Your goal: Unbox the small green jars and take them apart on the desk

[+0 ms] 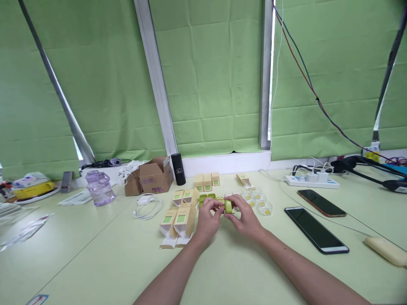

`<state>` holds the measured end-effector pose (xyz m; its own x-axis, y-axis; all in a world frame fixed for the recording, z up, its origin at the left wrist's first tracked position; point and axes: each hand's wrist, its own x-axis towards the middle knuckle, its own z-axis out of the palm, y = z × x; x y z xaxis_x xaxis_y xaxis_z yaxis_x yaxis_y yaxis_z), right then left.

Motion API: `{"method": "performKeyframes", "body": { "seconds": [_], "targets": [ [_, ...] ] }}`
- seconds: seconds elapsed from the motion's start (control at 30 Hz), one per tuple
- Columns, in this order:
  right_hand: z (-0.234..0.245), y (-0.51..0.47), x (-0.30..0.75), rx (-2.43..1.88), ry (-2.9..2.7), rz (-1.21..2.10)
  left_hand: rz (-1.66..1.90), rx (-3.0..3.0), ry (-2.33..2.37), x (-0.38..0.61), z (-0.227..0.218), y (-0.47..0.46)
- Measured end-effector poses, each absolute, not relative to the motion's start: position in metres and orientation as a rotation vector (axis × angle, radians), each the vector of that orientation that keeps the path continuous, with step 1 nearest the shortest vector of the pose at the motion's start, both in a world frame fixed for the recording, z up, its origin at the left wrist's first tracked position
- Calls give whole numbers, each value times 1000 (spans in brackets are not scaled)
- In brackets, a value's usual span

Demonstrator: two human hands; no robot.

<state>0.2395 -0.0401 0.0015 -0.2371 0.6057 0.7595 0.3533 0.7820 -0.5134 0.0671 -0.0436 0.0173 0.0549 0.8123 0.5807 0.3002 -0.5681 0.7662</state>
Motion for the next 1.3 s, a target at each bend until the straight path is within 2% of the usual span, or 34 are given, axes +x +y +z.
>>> {"method": "performKeyframes", "body": {
  "seconds": [0.27, 0.63, 0.97, 1.3],
  "targets": [
    [1, -40, 239, -737, -1835, 380, 1509, 1886, 1112, 66, 14, -39],
    [4, -36, 235, -653, -1644, 723, 1557, 1934, 1148, 68, 14, -41],
    [-4, -28, 240, -810, -1696, 334, 1574, 1919, 1187, 63, 14, -40],
    [-3, -33, 240, -820, -1856, 192, 1499, 1955, 1173, 68, 13, -41]
  ]
}}
